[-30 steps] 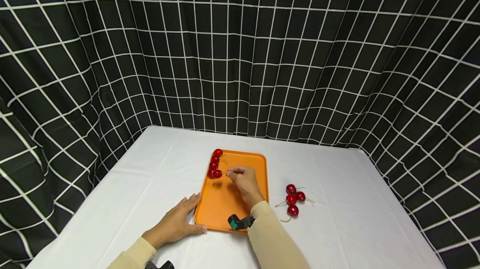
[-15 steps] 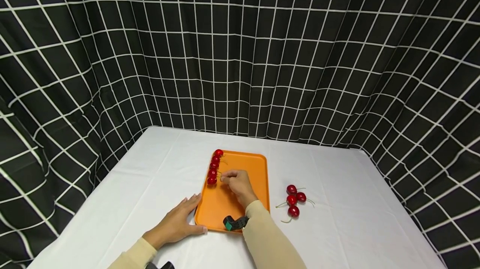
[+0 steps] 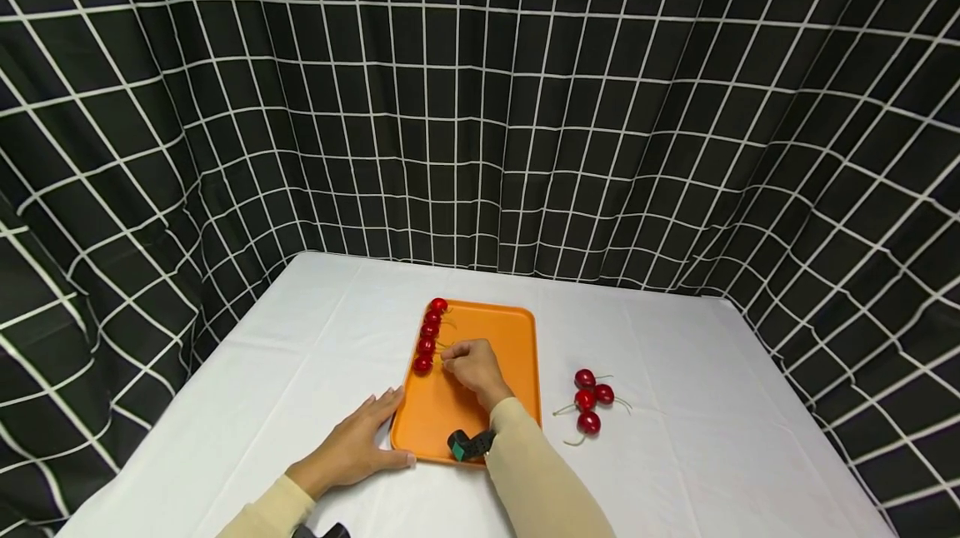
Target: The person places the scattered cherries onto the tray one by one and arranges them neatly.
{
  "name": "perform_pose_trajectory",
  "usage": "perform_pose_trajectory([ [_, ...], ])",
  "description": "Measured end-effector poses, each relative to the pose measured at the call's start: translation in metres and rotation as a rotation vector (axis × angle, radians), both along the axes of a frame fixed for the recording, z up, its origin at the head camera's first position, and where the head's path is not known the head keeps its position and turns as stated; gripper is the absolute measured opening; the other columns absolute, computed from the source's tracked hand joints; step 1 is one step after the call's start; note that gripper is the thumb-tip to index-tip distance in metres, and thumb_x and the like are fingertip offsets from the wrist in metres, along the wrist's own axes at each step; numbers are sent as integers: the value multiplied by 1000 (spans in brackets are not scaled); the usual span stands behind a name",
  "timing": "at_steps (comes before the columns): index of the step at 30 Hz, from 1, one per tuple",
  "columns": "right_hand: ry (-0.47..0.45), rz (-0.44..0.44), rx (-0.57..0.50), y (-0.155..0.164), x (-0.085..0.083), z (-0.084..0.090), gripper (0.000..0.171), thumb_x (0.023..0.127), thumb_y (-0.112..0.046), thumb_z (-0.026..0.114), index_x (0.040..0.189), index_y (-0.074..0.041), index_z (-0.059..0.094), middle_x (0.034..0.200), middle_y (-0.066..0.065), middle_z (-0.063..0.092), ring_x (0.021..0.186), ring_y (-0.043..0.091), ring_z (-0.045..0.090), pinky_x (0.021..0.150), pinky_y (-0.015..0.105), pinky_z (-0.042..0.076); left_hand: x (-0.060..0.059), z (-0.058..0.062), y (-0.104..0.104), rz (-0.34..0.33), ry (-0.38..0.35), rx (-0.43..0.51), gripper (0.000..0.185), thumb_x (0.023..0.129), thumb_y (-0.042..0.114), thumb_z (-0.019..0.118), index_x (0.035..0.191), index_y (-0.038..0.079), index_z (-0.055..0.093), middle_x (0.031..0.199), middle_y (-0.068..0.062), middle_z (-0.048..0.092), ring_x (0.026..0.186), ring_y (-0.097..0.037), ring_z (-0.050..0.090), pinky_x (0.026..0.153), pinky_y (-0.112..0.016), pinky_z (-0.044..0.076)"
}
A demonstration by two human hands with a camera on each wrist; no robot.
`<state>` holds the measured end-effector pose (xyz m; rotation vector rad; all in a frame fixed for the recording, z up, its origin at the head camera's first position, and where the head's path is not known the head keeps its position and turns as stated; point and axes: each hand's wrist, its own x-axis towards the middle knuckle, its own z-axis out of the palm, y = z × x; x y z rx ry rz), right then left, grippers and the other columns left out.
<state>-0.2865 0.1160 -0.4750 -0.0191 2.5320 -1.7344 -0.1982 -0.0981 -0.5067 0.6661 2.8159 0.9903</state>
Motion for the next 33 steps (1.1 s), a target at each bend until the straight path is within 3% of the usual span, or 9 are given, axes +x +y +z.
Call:
perform_pose_trajectory([
  [8,-3,-17,2,-5,-3,0,5,86,2,68,90,0,71,82,7,65,56,17,48,46,24,43,1,1,0,-7,-1,5,109,71,69,69,149,2,34,154,-9,30,141,-26,24,116,-46,14],
  [20,10,-3,-13,-4,-5,-1,16,84,1,66,100,0,68,79,8,64,55,18,51,47,25,45,1,1,1,-11,1,7,108,72,69,69,149,2,34,154,-8,30,141,-25,24,116,-45,14],
  [33,43,-5,64,-6,-5,-3,5,84,2,71,88,-1,69,79,7,63,59,18,53,51,25,49,1,2,1,-14,6,5,108,72,68,70,148,0,34,153,-10,31,141,-27,25,115,-46,16],
])
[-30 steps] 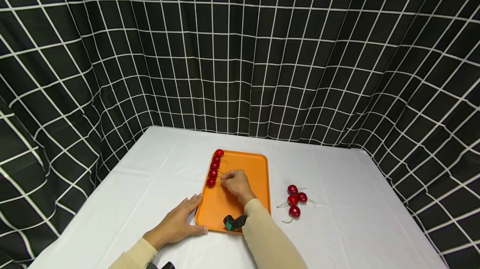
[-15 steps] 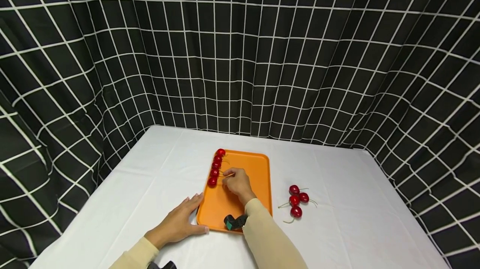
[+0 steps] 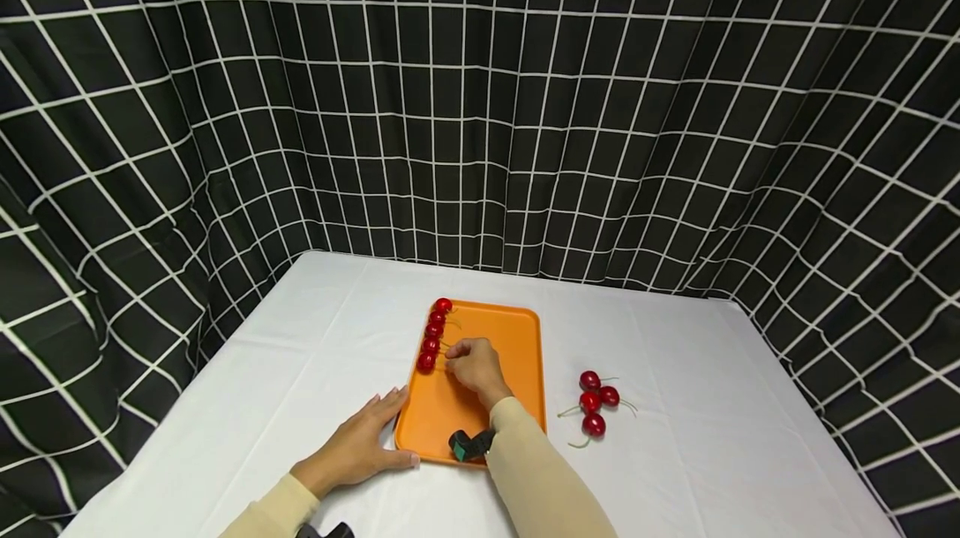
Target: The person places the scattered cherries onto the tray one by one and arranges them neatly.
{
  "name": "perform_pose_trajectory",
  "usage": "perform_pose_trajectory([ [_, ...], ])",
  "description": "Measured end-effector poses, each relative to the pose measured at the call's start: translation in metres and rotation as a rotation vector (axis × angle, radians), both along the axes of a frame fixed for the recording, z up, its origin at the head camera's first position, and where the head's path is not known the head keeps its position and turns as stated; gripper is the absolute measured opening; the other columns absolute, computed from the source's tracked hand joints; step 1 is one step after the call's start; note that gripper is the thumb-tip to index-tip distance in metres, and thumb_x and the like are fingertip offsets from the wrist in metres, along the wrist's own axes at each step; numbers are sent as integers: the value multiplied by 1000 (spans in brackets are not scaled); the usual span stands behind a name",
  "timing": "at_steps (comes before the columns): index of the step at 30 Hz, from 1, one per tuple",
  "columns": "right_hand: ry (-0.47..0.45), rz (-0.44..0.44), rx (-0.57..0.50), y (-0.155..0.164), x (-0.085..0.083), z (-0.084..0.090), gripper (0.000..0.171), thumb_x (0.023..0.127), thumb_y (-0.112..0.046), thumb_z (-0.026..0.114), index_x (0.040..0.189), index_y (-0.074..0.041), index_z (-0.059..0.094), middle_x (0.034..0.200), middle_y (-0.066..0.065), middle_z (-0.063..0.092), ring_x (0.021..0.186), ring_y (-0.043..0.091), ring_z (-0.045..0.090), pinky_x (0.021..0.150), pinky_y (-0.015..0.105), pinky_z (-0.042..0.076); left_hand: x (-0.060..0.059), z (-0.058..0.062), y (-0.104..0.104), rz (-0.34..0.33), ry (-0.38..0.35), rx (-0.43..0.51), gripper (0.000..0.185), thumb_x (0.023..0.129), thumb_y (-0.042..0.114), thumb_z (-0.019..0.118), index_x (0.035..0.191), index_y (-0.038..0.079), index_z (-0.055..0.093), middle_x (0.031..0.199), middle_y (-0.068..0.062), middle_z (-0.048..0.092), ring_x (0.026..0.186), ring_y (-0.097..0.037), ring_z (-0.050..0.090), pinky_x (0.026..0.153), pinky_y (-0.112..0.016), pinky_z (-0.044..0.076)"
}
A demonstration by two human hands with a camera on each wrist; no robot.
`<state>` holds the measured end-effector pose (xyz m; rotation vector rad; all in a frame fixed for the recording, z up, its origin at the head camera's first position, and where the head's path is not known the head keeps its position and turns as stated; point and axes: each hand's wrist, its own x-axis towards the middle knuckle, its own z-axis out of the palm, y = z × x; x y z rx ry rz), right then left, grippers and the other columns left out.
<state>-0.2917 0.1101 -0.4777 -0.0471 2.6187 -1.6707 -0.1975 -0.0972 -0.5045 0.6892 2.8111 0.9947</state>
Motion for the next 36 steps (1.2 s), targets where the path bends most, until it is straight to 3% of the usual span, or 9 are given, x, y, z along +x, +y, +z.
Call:
perform_pose_trajectory([
  [11,18,-9,33,3,0,-1,11,84,-1,70,95,-2,68,78,6,62,60,18,54,53,26,49,0,-2,2,0,9,1,108,72,67,70,148,1,34,153,-11,31,140,-27,26,115,-47,17],
  [28,-27,-30,-64,29,9,4,20,86,-4,69,104,4,66,77,11,65,57,21,56,49,27,50,0,-1,1,-6,10,-10,107,72,67,70,148,0,34,153,-11,31,141,-26,25,116,-45,15],
  [32,-17,-43,-61,39,12,13,23,86,-7,69,107,3,66,79,10,64,61,25,57,50,31,51,0,0,1,-7,11,-9,108,72,68,69,148,0,33,153,-11,30,141,-26,24,116,-44,13],
  [36,12,-65,-111,55,17,30,25,87,-10,70,109,1,68,87,8,65,76,27,58,63,32,52,0,0,1,-6,14,-7,109,72,68,69,148,0,33,153,-12,30,141,-27,24,116,-45,13],
])
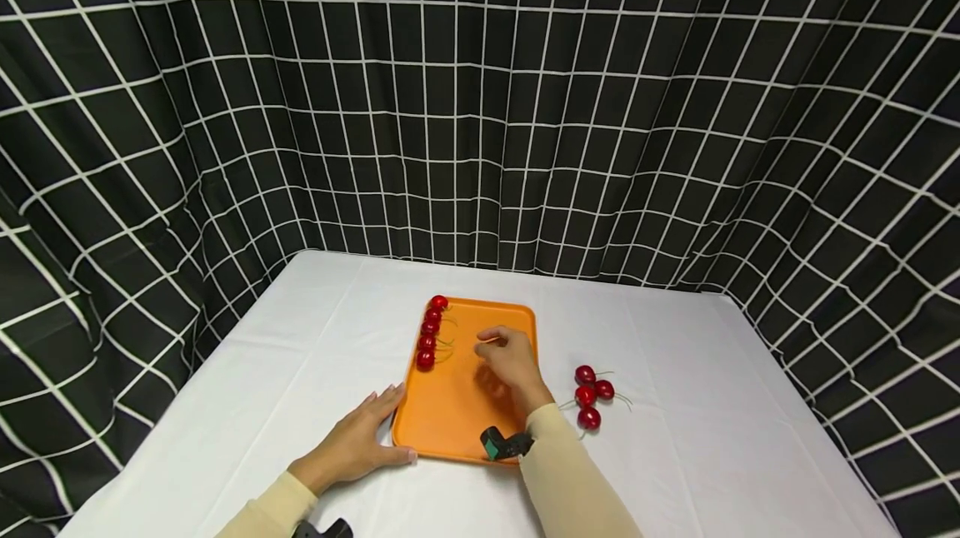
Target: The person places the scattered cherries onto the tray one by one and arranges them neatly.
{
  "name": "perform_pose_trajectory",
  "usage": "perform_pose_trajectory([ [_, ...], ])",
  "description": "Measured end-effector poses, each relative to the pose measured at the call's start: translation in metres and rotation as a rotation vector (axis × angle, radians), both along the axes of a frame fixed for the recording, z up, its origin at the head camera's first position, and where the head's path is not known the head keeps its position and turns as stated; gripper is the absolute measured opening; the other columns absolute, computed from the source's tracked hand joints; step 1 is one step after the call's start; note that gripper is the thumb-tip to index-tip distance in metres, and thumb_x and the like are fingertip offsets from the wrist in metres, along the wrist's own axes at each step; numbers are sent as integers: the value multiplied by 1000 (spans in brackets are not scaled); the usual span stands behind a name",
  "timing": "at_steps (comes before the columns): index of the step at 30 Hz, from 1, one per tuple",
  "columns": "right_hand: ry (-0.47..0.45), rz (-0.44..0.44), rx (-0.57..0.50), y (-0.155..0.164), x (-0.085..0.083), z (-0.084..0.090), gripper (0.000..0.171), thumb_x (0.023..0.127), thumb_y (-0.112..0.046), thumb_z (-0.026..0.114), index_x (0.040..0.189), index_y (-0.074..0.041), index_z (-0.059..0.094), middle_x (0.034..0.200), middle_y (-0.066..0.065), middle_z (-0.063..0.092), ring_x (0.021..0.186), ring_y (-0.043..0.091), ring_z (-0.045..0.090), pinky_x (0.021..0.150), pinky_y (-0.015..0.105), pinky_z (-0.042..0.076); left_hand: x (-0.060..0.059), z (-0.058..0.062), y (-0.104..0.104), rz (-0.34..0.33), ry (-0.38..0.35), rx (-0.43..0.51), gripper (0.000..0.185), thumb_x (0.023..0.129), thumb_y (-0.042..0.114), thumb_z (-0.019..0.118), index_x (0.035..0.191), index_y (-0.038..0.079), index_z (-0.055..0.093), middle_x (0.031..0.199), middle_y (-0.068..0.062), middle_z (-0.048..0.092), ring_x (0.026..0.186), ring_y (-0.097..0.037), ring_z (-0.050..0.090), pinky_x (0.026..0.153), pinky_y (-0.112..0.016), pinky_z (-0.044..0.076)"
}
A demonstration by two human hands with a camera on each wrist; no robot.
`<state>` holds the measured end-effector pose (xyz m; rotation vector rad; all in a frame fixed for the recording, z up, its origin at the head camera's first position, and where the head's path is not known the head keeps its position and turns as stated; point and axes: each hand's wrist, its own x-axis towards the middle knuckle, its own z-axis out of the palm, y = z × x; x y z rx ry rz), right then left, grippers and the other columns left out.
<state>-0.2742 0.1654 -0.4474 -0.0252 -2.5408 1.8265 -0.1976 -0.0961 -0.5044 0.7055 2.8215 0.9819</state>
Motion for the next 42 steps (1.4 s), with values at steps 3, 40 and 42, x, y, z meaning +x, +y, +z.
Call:
perform_pose_trajectory([
  [3,43,-6,-82,16,7,16,24,87,-10,70,109,0,68,91,9,65,80,28,55,66,30,51,0,-1,0,3,-2,-2,110,71,68,69,149,0,33,154,-11,30,142,-26,24,116,-45,13],
  [40,155,-322,-225,207,68,-7,26,83,-19,78,107,-9,72,94,-9,69,78,9,57,55,18,48,-1,-3,-1,8,-3,1,108,73,66,70,149,0,32,154,-12,29,141,-26,24,116,-45,13],
  [42,134,-316,-140,209,68,-15,30,86,-23,76,111,-8,71,96,-11,68,80,9,57,55,19,47,-1,-3,-1,7,-11,2,108,73,66,70,149,0,32,154,-12,29,141,-26,24,116,-45,13],
])
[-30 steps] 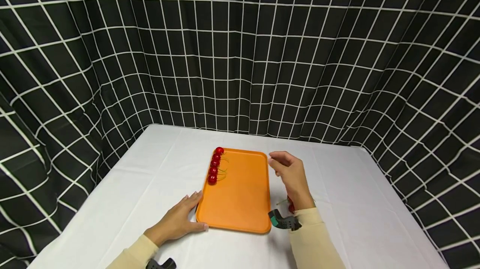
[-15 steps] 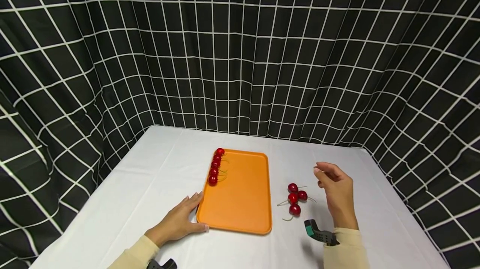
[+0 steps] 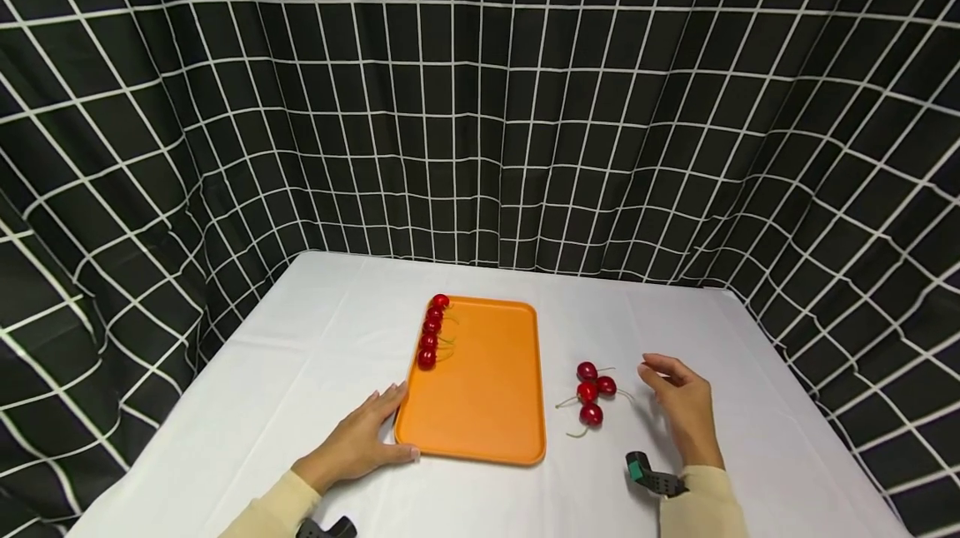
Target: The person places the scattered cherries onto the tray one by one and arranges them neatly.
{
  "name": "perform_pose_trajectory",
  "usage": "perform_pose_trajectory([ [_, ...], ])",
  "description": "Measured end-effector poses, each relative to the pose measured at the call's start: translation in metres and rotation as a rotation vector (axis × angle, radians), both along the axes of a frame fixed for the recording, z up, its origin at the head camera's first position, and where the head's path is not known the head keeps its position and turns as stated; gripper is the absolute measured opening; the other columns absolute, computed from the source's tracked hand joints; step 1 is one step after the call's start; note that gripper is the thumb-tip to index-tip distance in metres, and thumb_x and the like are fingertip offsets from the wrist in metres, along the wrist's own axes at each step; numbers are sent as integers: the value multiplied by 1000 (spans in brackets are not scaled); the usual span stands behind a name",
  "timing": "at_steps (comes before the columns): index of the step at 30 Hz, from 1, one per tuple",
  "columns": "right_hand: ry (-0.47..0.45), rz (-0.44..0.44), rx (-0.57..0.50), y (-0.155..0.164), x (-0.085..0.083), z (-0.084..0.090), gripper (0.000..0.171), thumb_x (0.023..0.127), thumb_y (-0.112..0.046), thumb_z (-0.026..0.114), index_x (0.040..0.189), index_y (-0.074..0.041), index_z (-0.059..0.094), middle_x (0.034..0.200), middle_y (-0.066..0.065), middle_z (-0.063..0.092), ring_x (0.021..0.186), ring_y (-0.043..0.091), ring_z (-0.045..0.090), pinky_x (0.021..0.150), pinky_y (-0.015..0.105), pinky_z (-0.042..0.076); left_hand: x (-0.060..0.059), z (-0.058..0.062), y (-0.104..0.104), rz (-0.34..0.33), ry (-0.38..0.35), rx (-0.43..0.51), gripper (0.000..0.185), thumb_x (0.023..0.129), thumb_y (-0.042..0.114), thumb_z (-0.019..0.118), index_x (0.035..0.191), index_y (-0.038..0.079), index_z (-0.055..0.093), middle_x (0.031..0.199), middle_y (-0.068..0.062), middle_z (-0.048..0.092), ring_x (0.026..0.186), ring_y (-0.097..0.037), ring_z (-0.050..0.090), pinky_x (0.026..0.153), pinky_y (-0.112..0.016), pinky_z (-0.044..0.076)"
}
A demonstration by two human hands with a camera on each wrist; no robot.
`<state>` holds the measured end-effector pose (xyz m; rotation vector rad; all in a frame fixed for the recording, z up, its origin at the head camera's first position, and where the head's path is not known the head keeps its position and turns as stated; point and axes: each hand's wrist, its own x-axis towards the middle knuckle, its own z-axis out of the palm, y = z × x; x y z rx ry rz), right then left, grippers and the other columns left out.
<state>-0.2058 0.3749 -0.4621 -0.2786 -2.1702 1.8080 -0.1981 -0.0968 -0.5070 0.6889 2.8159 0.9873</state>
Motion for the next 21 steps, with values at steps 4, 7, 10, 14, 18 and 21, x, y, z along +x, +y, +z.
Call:
perform_pose_trajectory([
  [4,-56,-22,313,2,-1,-14,39,89,-32,72,116,-4,68,97,-9,68,78,10,55,57,22,44,2,0,0,-2,-2,2,109,72,66,70,148,-1,33,153,-13,30,141,-27,25,116,-46,14],
  [7,-64,-31,479,2,-3,-21,37,89,-30,71,113,-2,69,98,3,68,75,14,52,57,24,42,2,0,0,-2,3,1,109,72,66,71,148,-1,33,153,-13,30,141,-27,25,116,-45,14],
  [10,-93,-13,561,1,-4,-25,36,89,-29,70,112,-1,69,104,14,66,83,23,52,61,30,43,1,0,0,-4,12,-4,109,72,67,71,148,-1,33,153,-12,31,141,-26,25,116,-44,14],
  [14,-110,25,629,2,-4,-29,34,88,-24,70,110,1,69,111,24,62,99,38,54,76,47,47,0,1,0,-7,20,-8,109,72,67,70,148,-1,33,153,-12,31,141,-25,25,116,-43,14],
  [18,-79,53,708,2,-7,-33,27,85,-15,72,105,2,70,106,25,62,97,42,57,79,56,47,0,1,0,-5,16,-5,109,72,67,70,148,-1,33,153,-12,31,141,-25,25,116,-43,13],
  [21,-58,75,765,1,-9,-34,25,83,-13,71,103,3,70,100,22,62,93,39,57,75,55,47,0,1,0,-3,13,-1,109,72,67,70,148,-1,33,153,-12,30,141,-25,24,116,-43,13],
])
